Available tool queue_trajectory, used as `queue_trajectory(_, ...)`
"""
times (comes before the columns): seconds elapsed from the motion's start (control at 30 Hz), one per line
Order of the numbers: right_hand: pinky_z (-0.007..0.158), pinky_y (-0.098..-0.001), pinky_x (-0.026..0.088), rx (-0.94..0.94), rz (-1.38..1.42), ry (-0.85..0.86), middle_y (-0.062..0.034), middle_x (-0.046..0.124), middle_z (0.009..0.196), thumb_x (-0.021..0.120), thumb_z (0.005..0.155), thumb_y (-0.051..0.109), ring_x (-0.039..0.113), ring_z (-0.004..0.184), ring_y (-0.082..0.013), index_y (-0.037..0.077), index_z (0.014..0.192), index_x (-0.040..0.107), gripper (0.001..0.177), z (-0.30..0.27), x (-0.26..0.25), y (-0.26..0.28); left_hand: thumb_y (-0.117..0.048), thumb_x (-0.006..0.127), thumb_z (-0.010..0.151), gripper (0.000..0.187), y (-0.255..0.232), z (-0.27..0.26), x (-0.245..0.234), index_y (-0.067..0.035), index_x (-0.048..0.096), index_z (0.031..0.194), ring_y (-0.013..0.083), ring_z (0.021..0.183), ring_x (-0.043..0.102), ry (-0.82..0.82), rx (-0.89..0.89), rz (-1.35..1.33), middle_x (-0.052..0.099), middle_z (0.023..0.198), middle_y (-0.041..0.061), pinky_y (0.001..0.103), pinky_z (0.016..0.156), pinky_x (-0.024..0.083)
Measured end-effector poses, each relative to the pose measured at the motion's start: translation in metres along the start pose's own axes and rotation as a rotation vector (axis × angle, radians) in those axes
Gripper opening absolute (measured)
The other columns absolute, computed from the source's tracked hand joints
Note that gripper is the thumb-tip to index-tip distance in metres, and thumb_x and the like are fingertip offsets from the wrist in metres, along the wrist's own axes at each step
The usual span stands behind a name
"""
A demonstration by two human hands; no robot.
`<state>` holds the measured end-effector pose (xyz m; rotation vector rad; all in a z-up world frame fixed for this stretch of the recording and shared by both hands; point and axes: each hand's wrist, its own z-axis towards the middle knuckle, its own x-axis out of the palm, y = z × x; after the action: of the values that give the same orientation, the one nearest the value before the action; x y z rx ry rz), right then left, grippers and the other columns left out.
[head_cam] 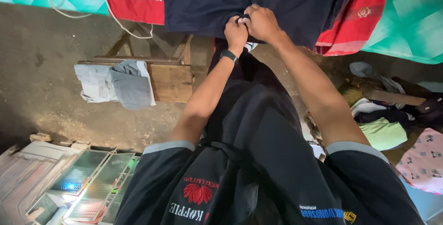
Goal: The person is buttoning up a dark-colored shirt placed on a table.
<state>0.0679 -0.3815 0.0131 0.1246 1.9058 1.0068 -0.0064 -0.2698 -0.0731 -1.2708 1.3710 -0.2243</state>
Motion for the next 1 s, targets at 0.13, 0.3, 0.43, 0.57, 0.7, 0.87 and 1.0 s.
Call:
queue_trajectory(0.13,0.078,-0.0480,0.054,-0.007,0.041,-0.084,-0.0205,0.070,0.099,0.072,0.093,0.011,0.068,0.088,-0.0402,-0.003,0.103,0.072,0.017,-0.009,-0.001,0.007,-0.009,0.065,0.097,0.018,0.023,-0.002,0.003,0.003,0.074,0.107,0.0228,0.082,0.064,0.080,-0.229,-0.356,0.070,0.089,0.009,0.037,0.074,0.052)
queue_trajectory(0.3,0.073,-0.0404,0.055,-0.008,0.294,-0.122,-0.0176,0.070,0.101,0.070,0.095,0.006,0.069,0.082,-0.0347,-0.001,0.104,0.071,0.011,-0.016,-0.012,0.001,-0.008,0.068,0.098,0.016,0.004,-0.014,-0.028,0.004,0.074,0.107,0.0076,0.073,0.058,0.278,-0.186,-0.584,0.069,0.086,0.002,0.029,0.067,0.048)
queue_trajectory(0.43,0.076,-0.0389,0.056,-0.023,0.306,-0.014,-0.0158,0.069,0.102,0.068,0.094,0.005,0.070,0.084,-0.0317,0.001,0.104,0.072,0.011,-0.022,-0.018,-0.008,-0.004,0.071,0.095,0.014,0.007,-0.018,-0.048,0.002,0.072,0.107,0.0107,0.081,0.067,0.330,0.045,-0.434,0.075,0.091,0.004,0.029,0.075,0.055)
queue_trajectory(0.57,0.090,-0.0446,0.054,-0.112,0.048,0.091,-0.0132,0.070,0.104,0.072,0.088,0.009,0.067,0.100,-0.0344,0.006,0.100,0.075,0.013,-0.024,-0.035,-0.018,0.003,0.061,0.089,0.023,-0.019,-0.017,-0.070,-0.002,0.068,0.111,0.0225,0.092,0.070,0.232,0.342,-0.250,0.070,0.100,0.010,0.033,0.080,0.057)
queue_trajectory(0.7,0.095,-0.0485,0.050,-0.079,-0.165,0.223,-0.0134,0.071,0.106,0.078,0.084,0.018,0.063,0.108,-0.0360,0.010,0.101,0.078,0.019,-0.012,-0.038,-0.025,-0.005,0.071,0.087,0.023,-0.066,-0.004,-0.092,-0.003,0.066,0.109,0.0336,0.097,0.065,0.156,0.530,0.000,0.065,0.103,0.013,0.041,0.083,0.054)
queue_trajectory(0.87,0.097,-0.0480,0.050,-0.054,-0.234,0.251,-0.0155,0.072,0.105,0.080,0.083,0.022,0.063,0.108,-0.0367,0.010,0.104,0.079,0.025,0.003,-0.024,-0.045,-0.011,0.071,0.090,0.012,-0.036,0.012,-0.061,-0.009,0.067,0.101,0.0311,0.099,0.065,0.238,0.559,0.272,0.066,0.101,0.008,0.043,0.084,0.053)
queue_trajectory(1.0,0.099,-0.0460,0.051,0.022,-0.328,0.296,-0.0158,0.073,0.107,0.078,0.082,0.022,0.064,0.109,-0.0361,0.009,0.108,0.080,0.030,0.007,-0.010,-0.046,-0.015,0.072,0.086,0.014,-0.040,0.009,-0.067,-0.010,0.068,0.098,0.0303,0.096,0.064,0.257,0.622,0.361,0.065,0.096,0.007,0.045,0.078,0.050)
